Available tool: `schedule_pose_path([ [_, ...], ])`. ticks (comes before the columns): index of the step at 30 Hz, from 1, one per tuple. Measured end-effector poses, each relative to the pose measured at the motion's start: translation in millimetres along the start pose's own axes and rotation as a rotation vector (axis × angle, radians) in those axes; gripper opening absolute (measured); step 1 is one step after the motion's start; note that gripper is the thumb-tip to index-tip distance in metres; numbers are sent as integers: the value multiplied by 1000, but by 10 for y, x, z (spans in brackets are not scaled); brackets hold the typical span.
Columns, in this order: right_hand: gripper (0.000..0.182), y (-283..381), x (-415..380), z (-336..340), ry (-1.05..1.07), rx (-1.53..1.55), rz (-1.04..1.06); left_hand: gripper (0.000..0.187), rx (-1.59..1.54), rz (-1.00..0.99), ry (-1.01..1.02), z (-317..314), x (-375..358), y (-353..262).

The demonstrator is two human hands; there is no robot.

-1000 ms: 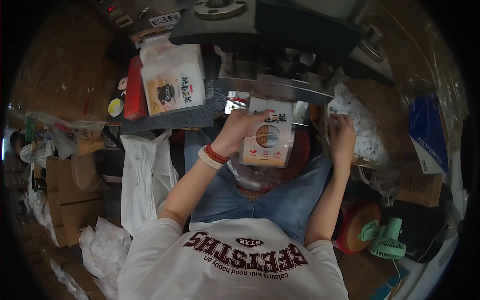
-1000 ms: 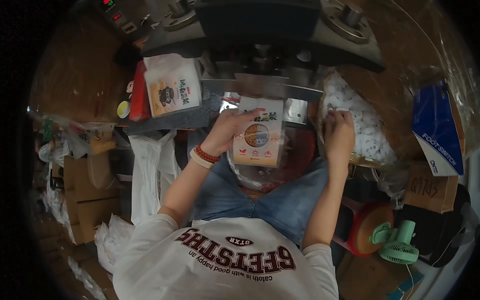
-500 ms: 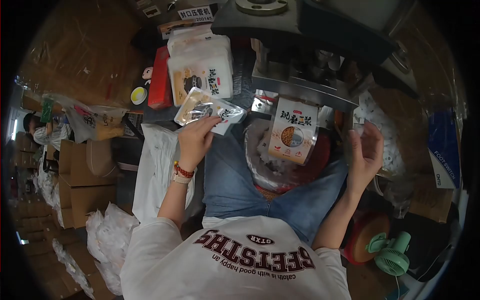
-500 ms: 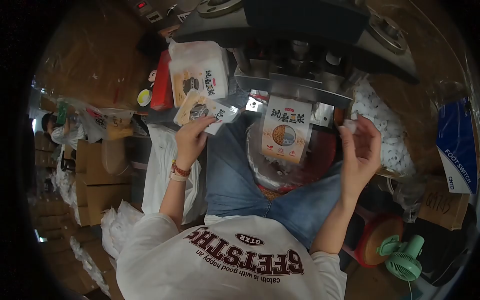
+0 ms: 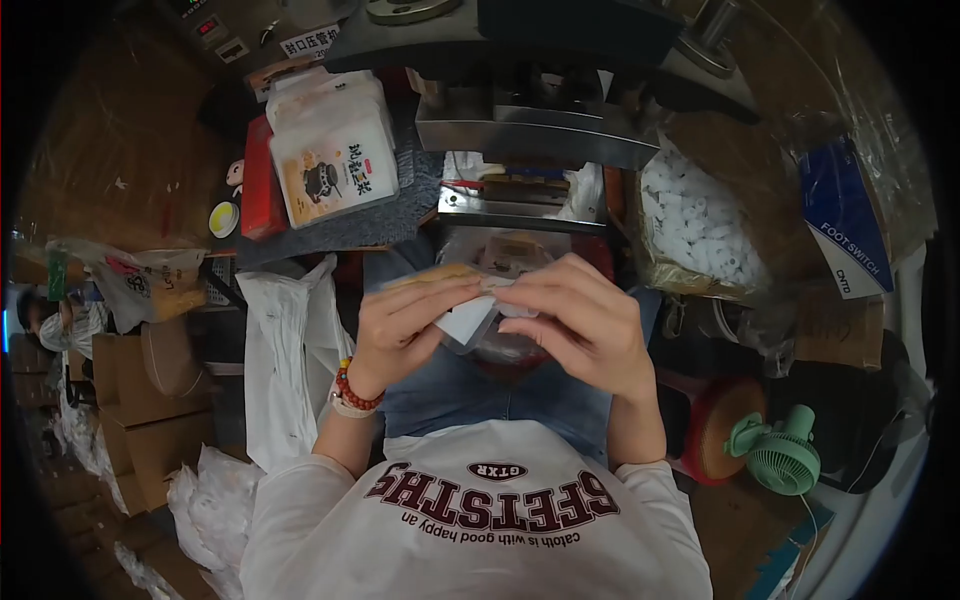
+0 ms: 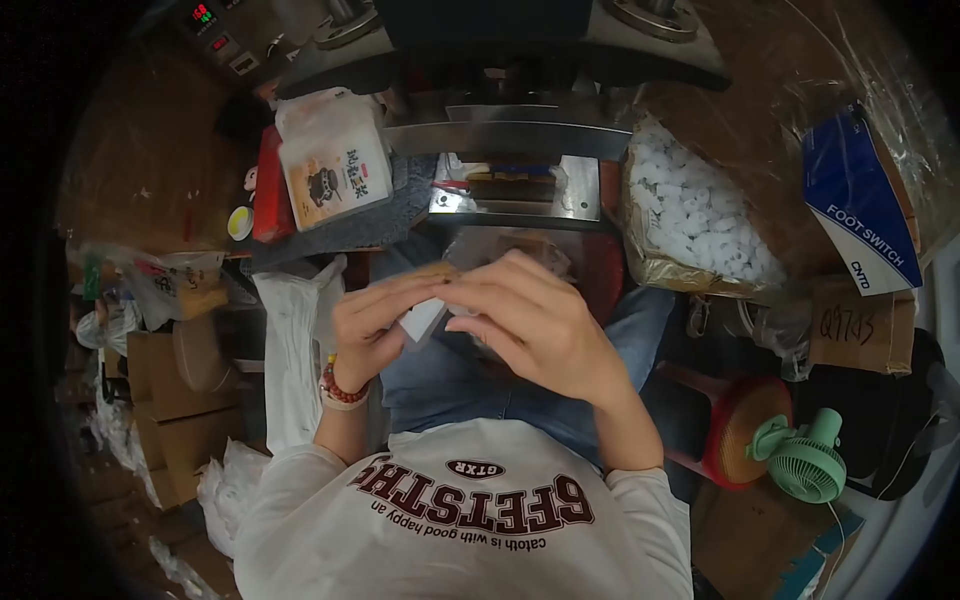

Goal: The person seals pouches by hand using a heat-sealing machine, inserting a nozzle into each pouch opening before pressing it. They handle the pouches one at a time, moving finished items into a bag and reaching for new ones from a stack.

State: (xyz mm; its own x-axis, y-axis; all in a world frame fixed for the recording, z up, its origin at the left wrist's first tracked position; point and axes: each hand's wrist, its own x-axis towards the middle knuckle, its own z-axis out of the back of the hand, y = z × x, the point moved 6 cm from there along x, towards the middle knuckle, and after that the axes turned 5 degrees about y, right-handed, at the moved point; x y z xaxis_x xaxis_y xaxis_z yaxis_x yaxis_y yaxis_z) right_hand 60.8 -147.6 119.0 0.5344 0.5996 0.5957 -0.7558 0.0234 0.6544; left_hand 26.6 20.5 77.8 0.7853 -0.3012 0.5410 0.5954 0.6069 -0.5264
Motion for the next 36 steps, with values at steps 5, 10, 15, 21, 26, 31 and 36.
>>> schedule_pose_path([
  [5, 35, -518, -152, 63, -130, -128, -420, 15, -754, 593, 158, -875, -155, 528],
  [10, 30, -491, -336, 832, -523, -488, -500, 23, -1220, 905, -19, -1099, 112, 747],
  [15, 22, -1453, -615, 973, -206, -850, -642, 23, -1302, 909, -87, -1075, 367, 895],
  [21, 21, -1530, -637, 913, -270, -765, -653, 35, -721, 850, 172, -843, 347, 1136],
  [26, 19, -1245, -709, 1000, -615, -573, -643, 66, 722, 397, -95, 81, 1, 1343],
  [31, 17, -772, -573, 735, -728, -238, -394, 59, 556, 288, 133, 88, -472, 1151],
  [36, 27, -166, -151, 256, -388, -265, -66, 35, 17, 377, -215, 197, -300, 716],
])
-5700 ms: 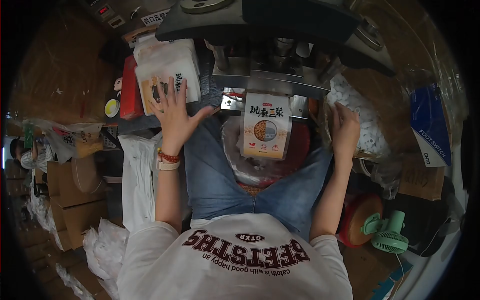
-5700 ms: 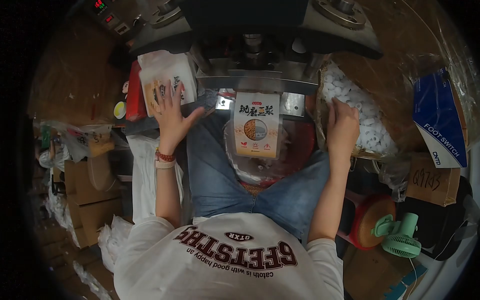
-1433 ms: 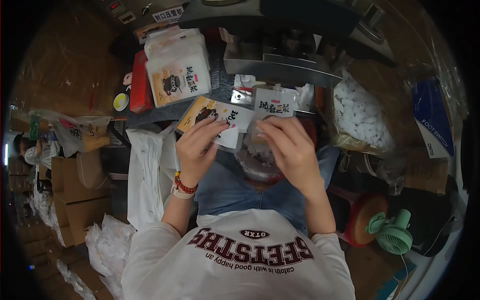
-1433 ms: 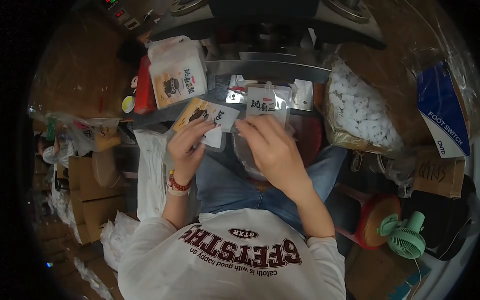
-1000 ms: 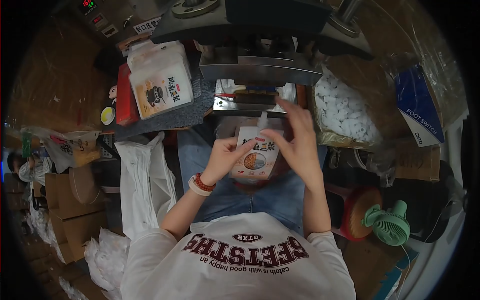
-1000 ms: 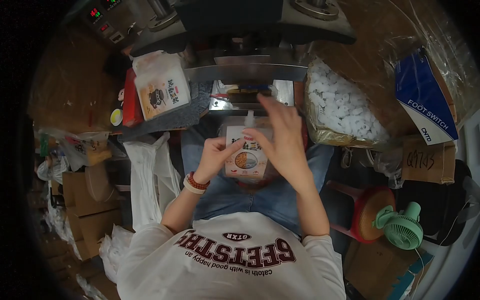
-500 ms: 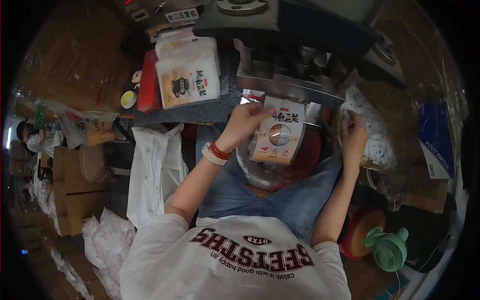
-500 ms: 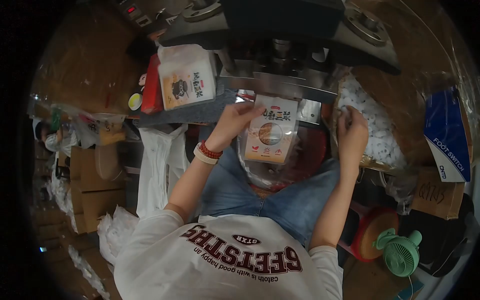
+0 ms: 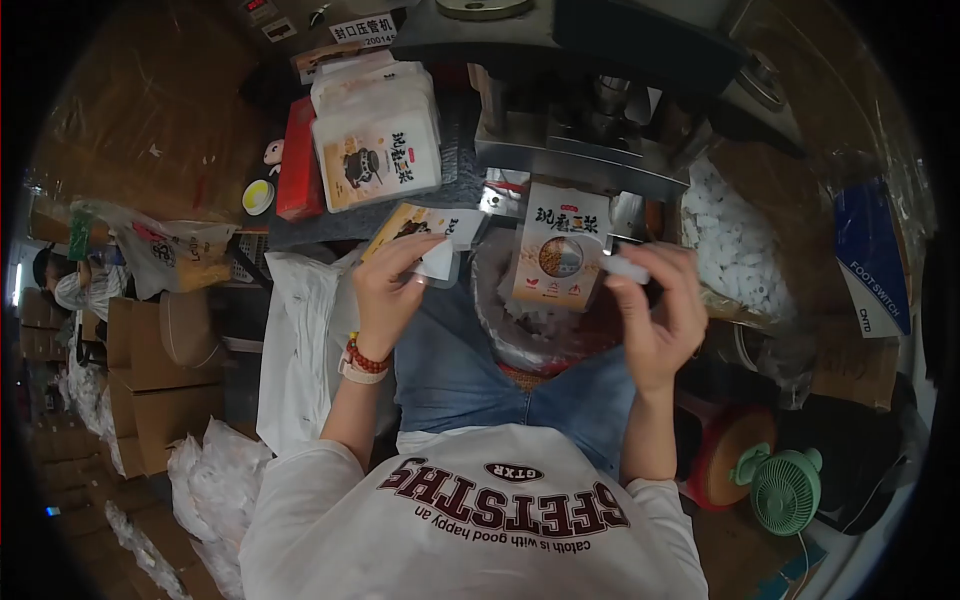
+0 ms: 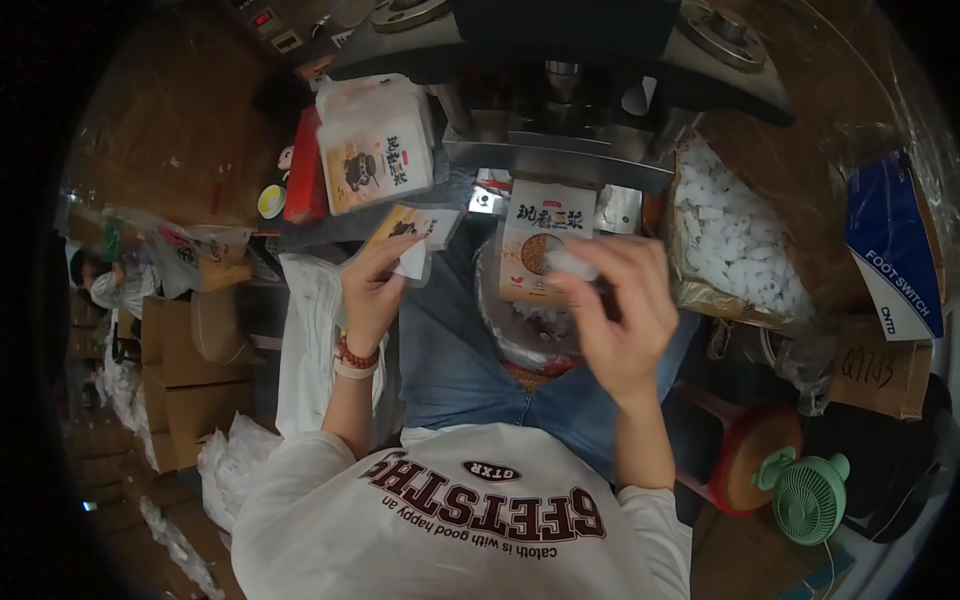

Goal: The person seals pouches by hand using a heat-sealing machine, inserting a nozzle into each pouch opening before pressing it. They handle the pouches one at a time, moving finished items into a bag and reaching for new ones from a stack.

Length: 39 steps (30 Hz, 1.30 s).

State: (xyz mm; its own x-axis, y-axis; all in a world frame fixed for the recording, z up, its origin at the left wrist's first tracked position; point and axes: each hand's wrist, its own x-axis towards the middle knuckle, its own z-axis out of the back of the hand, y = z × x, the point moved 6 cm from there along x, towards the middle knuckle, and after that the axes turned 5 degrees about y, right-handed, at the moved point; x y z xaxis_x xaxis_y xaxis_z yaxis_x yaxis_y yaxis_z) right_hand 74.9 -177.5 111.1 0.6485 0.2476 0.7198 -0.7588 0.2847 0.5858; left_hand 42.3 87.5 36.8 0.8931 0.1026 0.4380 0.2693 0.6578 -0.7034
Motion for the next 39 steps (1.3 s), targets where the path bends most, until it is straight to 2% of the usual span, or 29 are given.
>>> schedule_pose_path([
  [1, 27, 57, 13, -122, 56, -62, 55, 37, 1, -128, -23, -15, 8, -169],
  [2, 28, 82, 4, -257, 112, -125, 108, 37, -13, -132, -18, -43, 19, -276],
  [4, 25, 42, -52, -498, 213, -100, 128, 38, 91, -266, 94, -139, 18, -560],
  [6, 25, 46, -65, -447, 220, -37, 89, 37, 162, -321, 129, -159, 35, -696],
  [8, 27, 131, -10, -297, 303, 137, 120, 37, -146, -369, 281, -194, 28, -775],
  [9, 27, 106, -18, -268, 301, 129, 116, 29, -196, -361, 287, -221, 38, -840],
  [10, 28, 20, -28, -257, 307, 139, 34, 29, -203, -365, 291, -301, 36, -855],
  [12, 30, -96, -68, -253, 308, 141, -43, 17, -426, -21, 405, -618, 34, -629],
  [13, 33, -221, -78, -217, 208, 47, -166, 17, -428, -31, 400, -767, 21, -562],
  [14, 35, -350, -70, -181, 102, -43, -277, 17, -589, 228, 439, -993, 10, -326],
  [15, 40, -480, -91, -51, 70, -19, -290, 20, -745, 486, 473, -1170, 7, -157],
  [17, 35, -550, -8, 309, -99, -24, -441, 25, -867, 507, 459, -1237, 158, -171],
  [19, 28, -670, 69, 614, -123, -226, -511, 25, -1117, 663, 409, -1291, 326, -166],
  [20, 22, -712, 129, 682, -103, -373, -485, 26, -1184, 662, 397, -1325, 420, -163],
  [21, 22, -848, 123, 704, -96, -371, -490, 26, -1185, 670, 395, -1355, 471, -120],
  [23, 19, -1359, -53, 575, 192, -706, -587, 27, -1162, 731, 420, -1424, 514, -19],
  [24, 20, -1622, -194, 490, 319, -739, -454, 29, -1195, 748, 415, -1440, 515, -18],
  [27, 21, -1529, -196, 473, 232, -658, -523, 30, -1171, 793, 401, -1461, 479, 5],
  [28, 21, -1511, -228, 458, 243, -646, -529, 31, -1124, 755, 462, -1477, 477, 41],
  [29, 20, -1476, -192, 496, 153, -637, -478, 31, -1117, 756, 453, -1416, 496, 75],
  [31, 20, -1326, -131, 544, -52, -597, -366, 34, -549, 559, 475, -1107, 617, 170],
  [32, 20, -1243, -113, 520, -49, -584, -353, 48, -198, 416, 305, -819, 692, 301],
  [34, 21, -1116, -232, 604, -278, -183, -454, 63, 712, 55, -162, -269, 692, 217],
  [35, 18, -1123, -327, 572, -324, 41, -543, 70, 873, 73, -71, -228, 601, 429],
  [36, 18, -1032, -362, 531, -323, 43, -544, 70, 876, 75, -71, -155, 471, 512],
  [38, 16, -856, -324, 334, -284, 477, -512, 67, 695, -52, 219, -241, 188, 527],
  [39, 16, -774, -295, 299, -297, 478, -515, 56, 617, -116, 182, -228, 94, 427],
])
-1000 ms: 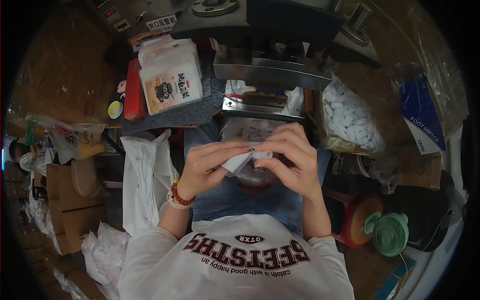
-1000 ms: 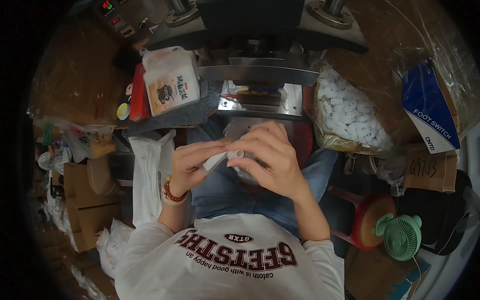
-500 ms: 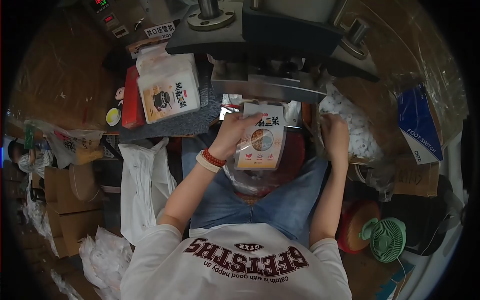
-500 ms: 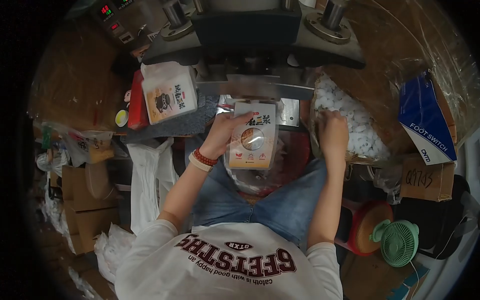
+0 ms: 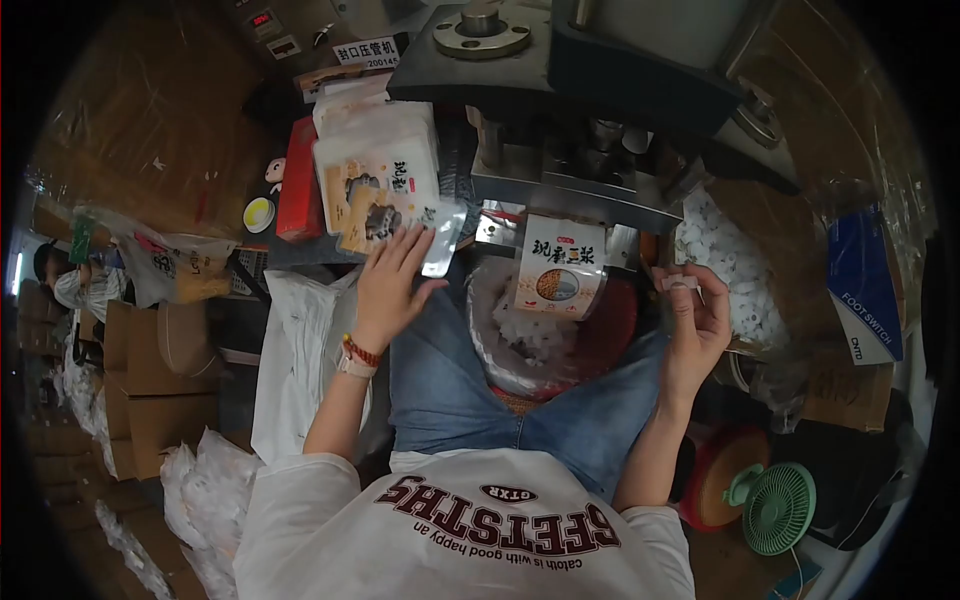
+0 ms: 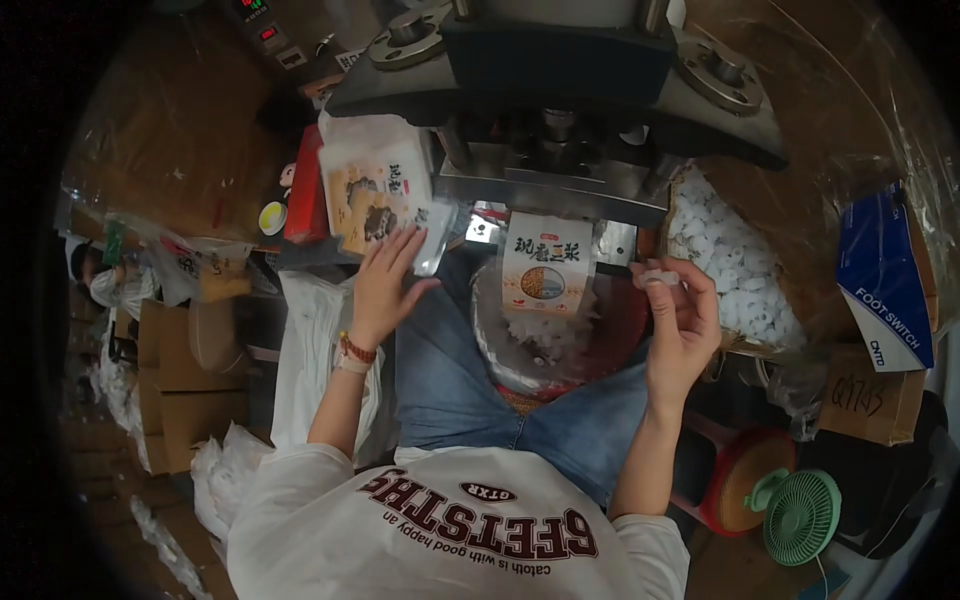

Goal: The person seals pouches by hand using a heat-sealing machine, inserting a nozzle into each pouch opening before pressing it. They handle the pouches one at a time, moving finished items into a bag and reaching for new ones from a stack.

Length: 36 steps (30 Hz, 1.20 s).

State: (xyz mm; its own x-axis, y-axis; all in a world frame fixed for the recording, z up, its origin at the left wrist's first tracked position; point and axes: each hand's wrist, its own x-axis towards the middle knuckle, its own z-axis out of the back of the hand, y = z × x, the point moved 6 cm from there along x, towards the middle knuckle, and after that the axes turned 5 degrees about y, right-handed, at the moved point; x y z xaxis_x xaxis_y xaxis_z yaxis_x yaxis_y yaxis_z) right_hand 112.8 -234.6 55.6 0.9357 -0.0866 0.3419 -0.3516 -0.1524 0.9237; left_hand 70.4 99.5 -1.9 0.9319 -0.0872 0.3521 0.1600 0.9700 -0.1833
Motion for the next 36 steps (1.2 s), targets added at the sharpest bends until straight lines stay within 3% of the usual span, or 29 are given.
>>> schedule_pose_path([
  [2, 20, 164, -55, -200, 120, 122, 43, 48, -153, 69, -21, 38, -164, 16],
  [4, 23, 304, -123, -417, 184, 90, 90, 39, -479, 309, -47, 178, -172, -22],
  [5, 25, 369, -154, -538, 249, 55, 141, 39, -485, 306, -46, 243, -152, -123],
  [7, 28, 335, -211, -744, 348, -78, 312, 39, -595, 92, -203, 427, -112, -378],
  [8, 27, 321, -243, -847, 402, -183, 363, 39, -606, 86, -197, 468, -83, -472],
  [10, 26, 304, -288, -1006, 433, -310, 460, 38, -510, -139, -224, 626, -33, -772],
  [12, 25, 350, -294, -1012, 476, -292, 506, 38, -456, -202, -228, 767, 5, -924],
  [14, 28, 464, -319, -948, 537, -256, 536, 37, -586, -263, -96, 783, 25, -1020],
  [16, 32, 429, -282, -853, 563, -254, 498, 28, -655, -326, -119, 765, 64, -1110],
  [18, 36, 385, -257, -810, 588, -249, 456, 13, -909, -166, 42, 522, 100, -1124],
  [19, 39, 315, -191, -764, 484, -353, 348, 13, -916, -169, 45, 393, 113, -1151],
  [21, 39, 131, -92, -581, 315, -425, 172, 19, -1330, 271, 366, -258, 140, -1054],
  [23, 34, 185, 33, -289, 125, -372, 28, 27, -1451, 380, 411, -481, 239, -1044],
  [25, 31, 273, 197, 26, 39, -634, 125, 26, -1765, 563, 409, -601, 357, -1023],
  [27, 31, 231, 376, 186, 34, -802, 139, 26, -1810, 596, 362, -599, 535, -983],
  [29, 29, -6, 471, 228, 57, -1346, 211, 26, -1853, 612, 399, -633, 640, -957],
  [32, 26, -403, 539, 344, 83, -1365, 94, 28, -1865, 624, 377, -669, 702, -958],
  [35, 25, -354, 519, 301, 168, -1328, 113, 29, -1792, 625, 431, -694, 675, -842],
  [36, 25, -366, 511, 327, 170, -1318, 121, 28, -1441, 527, 501, -588, 715, -754],
])
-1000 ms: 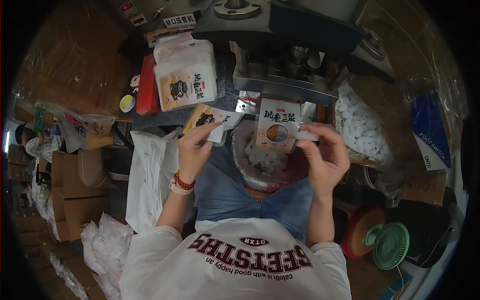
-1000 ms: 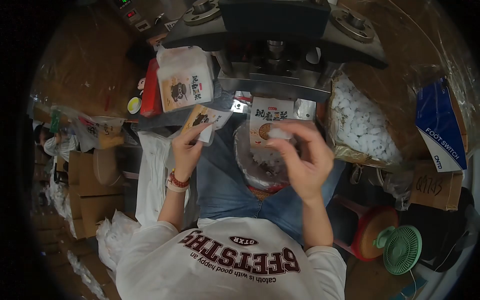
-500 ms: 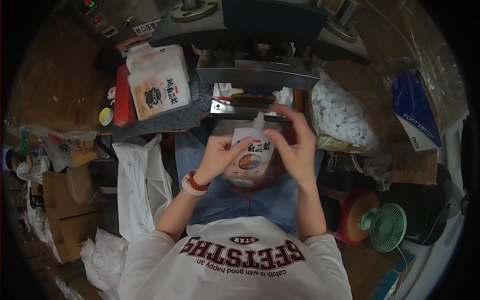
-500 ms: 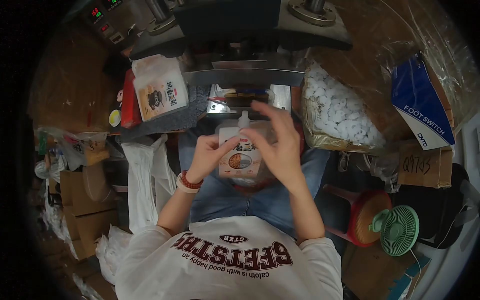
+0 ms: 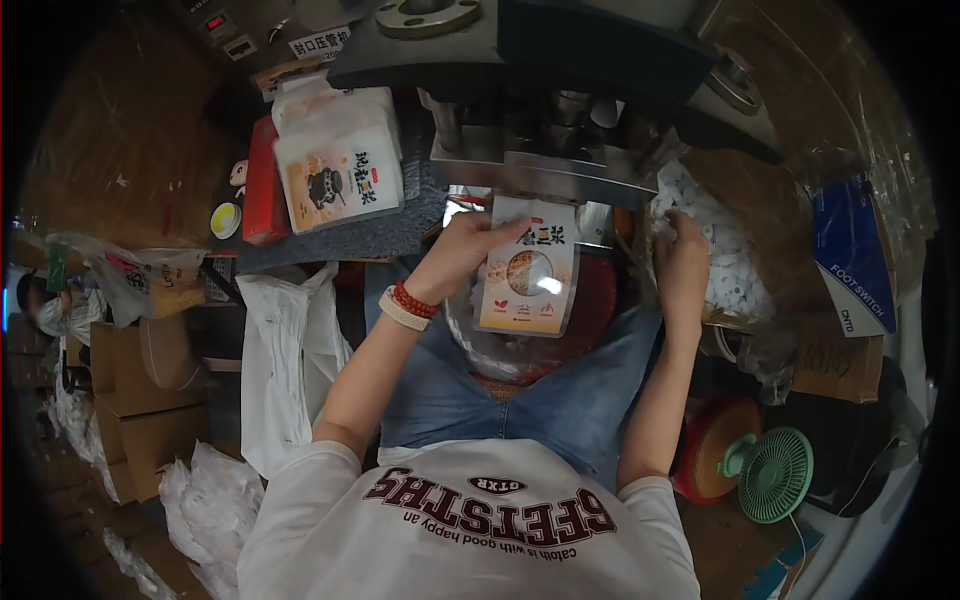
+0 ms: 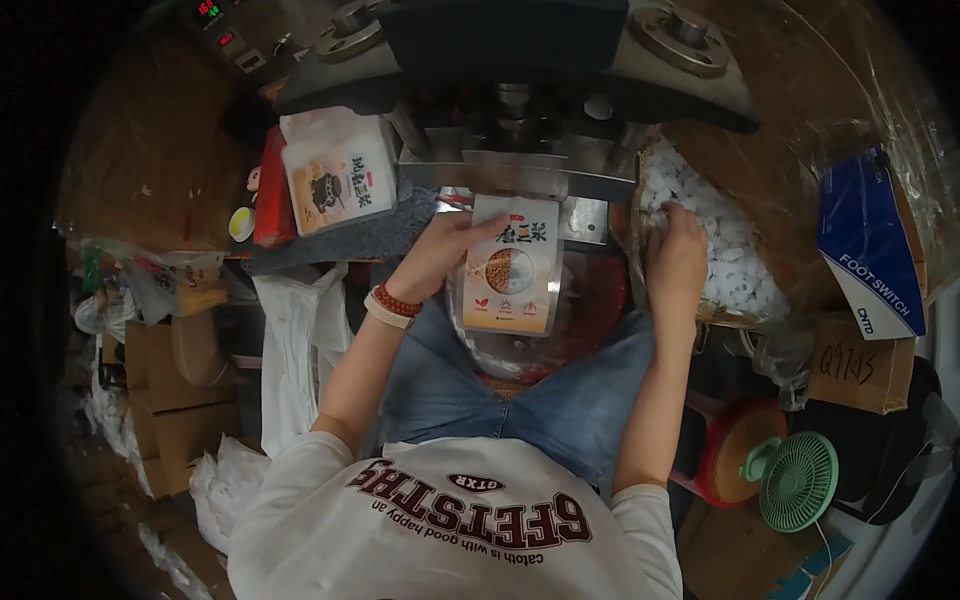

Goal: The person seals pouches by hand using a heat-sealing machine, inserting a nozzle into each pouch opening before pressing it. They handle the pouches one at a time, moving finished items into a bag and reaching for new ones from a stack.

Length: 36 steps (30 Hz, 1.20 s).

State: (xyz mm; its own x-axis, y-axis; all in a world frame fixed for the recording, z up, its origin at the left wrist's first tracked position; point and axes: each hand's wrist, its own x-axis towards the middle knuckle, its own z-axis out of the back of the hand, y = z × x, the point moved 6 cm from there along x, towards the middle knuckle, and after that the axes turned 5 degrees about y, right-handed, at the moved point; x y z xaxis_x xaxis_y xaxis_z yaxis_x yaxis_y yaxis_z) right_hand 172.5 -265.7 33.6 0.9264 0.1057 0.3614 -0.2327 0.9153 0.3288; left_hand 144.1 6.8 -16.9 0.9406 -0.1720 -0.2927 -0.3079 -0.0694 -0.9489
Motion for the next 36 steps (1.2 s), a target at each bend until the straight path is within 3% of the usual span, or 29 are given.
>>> schedule_pose_path([
  [1, 26, -57, -16, -19, 15, 25, -20, 28, 360, 5, -21, 106, -36, -80],
  [2, 27, -90, -8, -38, 31, 50, -41, 38, 357, -271, -194, 386, -38, -41],
  [4, 29, -57, -5, -10, -4, 35, -4, 56, 1159, -572, -770, 725, -440, -487],
  [5, 30, -25, -17, 27, -41, 10, 27, 68, 1529, -388, -915, 776, -550, -433],
  [6, 30, 2, -21, 48, -44, 12, 30, 68, 1530, -390, -920, 880, -671, -330],
  [8, 33, -67, -7, 78, -47, 186, -166, 68, 1566, -393, -504, 936, -741, 5],
  [9, 33, -58, 0, 89, -52, 191, -170, 57, 1421, -523, -455, 885, -867, 0],
  [11, 31, -23, -81, 248, -273, 232, -80, 51, 1370, -537, -451, 963, -1011, 115],
  [14, 26, -20, -80, 282, -202, 366, -117, 41, 1187, -623, -562, 829, -1151, -44],
  [16, 22, -40, -112, 290, -157, 506, -168, 35, 699, -539, -601, 837, -1165, -65],
  [18, 18, -38, -179, 299, -109, 641, -221, 34, 647, -584, -593, 615, -1217, -162],
  [20, 13, 69, -295, 265, -68, 1338, -204, 33, 594, -626, -578, 409, -1272, -246],
  [23, 14, 493, -556, 227, 198, 1738, -81, 33, 567, -648, -465, 113, -1336, -280],
  [25, 13, 872, -860, 131, 494, 1860, -23, 34, 668, -727, -449, -28, -1401, -334],
  [27, 14, 1142, -1332, -59, 911, 1765, -55, 35, 679, -711, -427, -79, -1454, -308],
  [29, 19, 1293, -1851, -168, 1305, 1430, 190, 35, 690, -704, -417, -59, -1428, -300],
  [31, 25, 1482, -2195, -92, 1485, 1286, 428, 38, 685, -683, -408, -23, -1466, -215],
  [36, 29, 1499, -2467, -138, 1579, 1552, 271, 37, 611, -602, -382, -31, -1401, -58],
])
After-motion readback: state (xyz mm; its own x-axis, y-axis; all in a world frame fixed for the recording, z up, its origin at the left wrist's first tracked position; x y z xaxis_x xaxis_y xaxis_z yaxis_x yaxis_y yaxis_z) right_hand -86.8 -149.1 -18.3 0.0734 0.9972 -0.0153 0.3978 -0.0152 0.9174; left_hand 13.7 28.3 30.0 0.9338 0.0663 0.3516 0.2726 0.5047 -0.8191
